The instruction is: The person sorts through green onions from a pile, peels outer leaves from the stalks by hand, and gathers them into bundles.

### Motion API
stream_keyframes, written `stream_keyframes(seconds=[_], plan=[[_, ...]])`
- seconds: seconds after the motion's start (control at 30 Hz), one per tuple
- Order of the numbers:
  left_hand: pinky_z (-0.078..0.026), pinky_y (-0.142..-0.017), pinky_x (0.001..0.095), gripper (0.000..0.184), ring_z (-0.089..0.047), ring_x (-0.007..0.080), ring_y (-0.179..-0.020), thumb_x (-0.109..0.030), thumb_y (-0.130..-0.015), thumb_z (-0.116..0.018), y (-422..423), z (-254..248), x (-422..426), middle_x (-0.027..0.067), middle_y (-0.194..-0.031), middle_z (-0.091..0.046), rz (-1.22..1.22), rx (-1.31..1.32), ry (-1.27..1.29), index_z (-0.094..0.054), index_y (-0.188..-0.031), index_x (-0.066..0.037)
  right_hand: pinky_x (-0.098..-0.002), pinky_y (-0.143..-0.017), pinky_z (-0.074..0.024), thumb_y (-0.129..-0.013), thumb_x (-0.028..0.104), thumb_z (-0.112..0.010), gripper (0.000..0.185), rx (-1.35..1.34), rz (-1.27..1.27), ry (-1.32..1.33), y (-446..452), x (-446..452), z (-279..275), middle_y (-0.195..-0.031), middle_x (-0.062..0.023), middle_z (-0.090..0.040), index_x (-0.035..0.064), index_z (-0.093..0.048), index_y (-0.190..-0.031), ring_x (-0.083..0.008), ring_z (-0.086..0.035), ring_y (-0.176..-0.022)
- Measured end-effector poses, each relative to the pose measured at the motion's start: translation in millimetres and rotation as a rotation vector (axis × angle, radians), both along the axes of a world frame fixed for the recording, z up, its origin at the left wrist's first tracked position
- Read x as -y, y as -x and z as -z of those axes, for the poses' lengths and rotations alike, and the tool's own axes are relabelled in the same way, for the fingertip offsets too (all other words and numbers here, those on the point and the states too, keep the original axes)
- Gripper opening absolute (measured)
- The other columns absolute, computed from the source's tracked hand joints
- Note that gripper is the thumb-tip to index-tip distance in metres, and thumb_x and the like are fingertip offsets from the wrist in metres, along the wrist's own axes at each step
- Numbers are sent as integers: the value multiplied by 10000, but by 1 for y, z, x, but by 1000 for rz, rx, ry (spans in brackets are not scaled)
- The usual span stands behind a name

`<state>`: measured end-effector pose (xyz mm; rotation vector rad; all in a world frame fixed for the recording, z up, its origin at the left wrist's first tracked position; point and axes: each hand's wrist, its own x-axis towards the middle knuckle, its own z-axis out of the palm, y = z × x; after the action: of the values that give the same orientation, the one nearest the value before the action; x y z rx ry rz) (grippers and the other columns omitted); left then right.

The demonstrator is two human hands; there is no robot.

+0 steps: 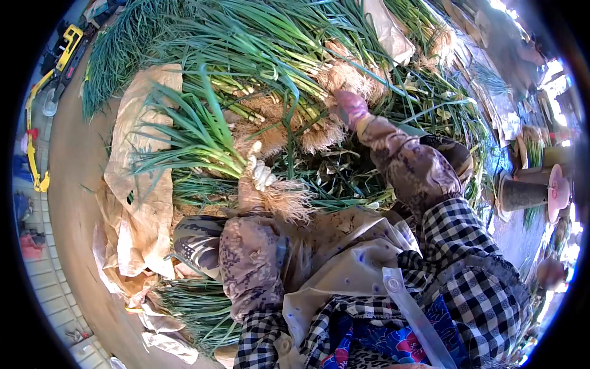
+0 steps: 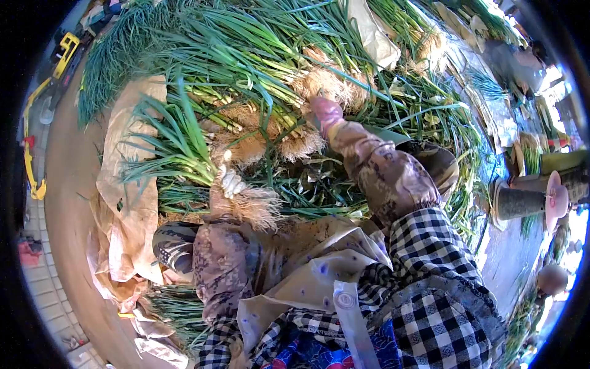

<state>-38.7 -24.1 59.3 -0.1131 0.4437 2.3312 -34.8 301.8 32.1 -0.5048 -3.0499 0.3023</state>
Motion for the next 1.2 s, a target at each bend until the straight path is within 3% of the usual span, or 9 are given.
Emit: stream_keyframes(seconds=[0.17,0.23,0.3,0.43,0.47,0.6,0.77,0.93,1.2], plan=[[-304,-428,229,461,-313,67,-385,-178,-900,-462,6,4,9,-45,-498,-325,16,-42,83,-310,-1321,-71,-256,-630,-506,-850,254,-531,222,-5,-1,-44,51,-16,-146,-820,-113,-624,49,-596,-907,-164,-596,-687],[-300,-425,227,412,-309,69,-383,-181,-894,-473,4,6,10,-40,-500,-329,12,-37,85,-359,-1274,-71,-254,-727,-501,-884,225,-489,314,-828,-80,1542,27,-35,-178,-1060,-104,-575,-5,-507,-1097,-177,-595,-872],[-294,-420,223,299,-303,71,-380,-185,-888,-485,2,4,6,-34,-506,-337,6,-87,53,-480,-1160,-61,-252,-694,-508,-879,232,-504,342,-887,-239,1733,21,-51,-190,-1006,-102,-592,-25,-494,-1105,-164,-596,-848],[-320,-511,287,128,-322,114,-432,-194,-888,-484,2,26,1,-24,-524,-344,9,-11,94,-481,-832,-79,-249,-633,-479,-821,251,-599,283,-729,-316,1212,-3,6,-150,-799,-58,-589,-5,-573,-939,-133,-556,-714],[-319,-556,312,144,-344,125,-500,-194,-889,-482,14,97,3,-27,-562,-339,6,1,180,-485,-926,-55,-249,-626,-475,-812,253,-610,277,-668,-369,1082,-4,17,-123,-776,-57,-583,-1,-578,-919,-131,-549,-699],[-469,-612,322,354,-477,166,-641,-167,-888,-480,-16,-9,-17,7,-723,-479,-171,-8,190,-409,-1201,-19,-251,-596,-453,-762,254,-665,254,-349,-422,729,-24,84,-67,-672,-59,-541,19,-591,-825,-125,-507,-626],[-399,-344,213,220,-489,127,-417,-236,-814,-608,-25,13,-6,57,-637,-582,-88,-171,676,-588,-788,-18,-332,-544,-474,-790,346,-578,285,-388,-606,383,-43,159,-48,-758,-126,-614,94,-625,-914,-239,-601,-614],[-486,-451,237,197,-576,188,-528,-104,-829,-520,-25,85,9,125,-717,-603,-85,-258,570,-551,-905,76,-315,-548,-480,-787,266,-621,244,258,-552,757,-28,146,-63,-759,-55,-632,119,-604,-980,-176,-595,-599],[-507,-577,206,334,-586,142,-720,49,-742,-605,-53,44,-20,90,-865,-587,-158,-427,674,-503,-1060,32,-273,-660,-464,-760,223,-674,306,-95,-117,943,52,137,-36,-825,-73,-645,33,-606,-990,-135,-576,-699]])
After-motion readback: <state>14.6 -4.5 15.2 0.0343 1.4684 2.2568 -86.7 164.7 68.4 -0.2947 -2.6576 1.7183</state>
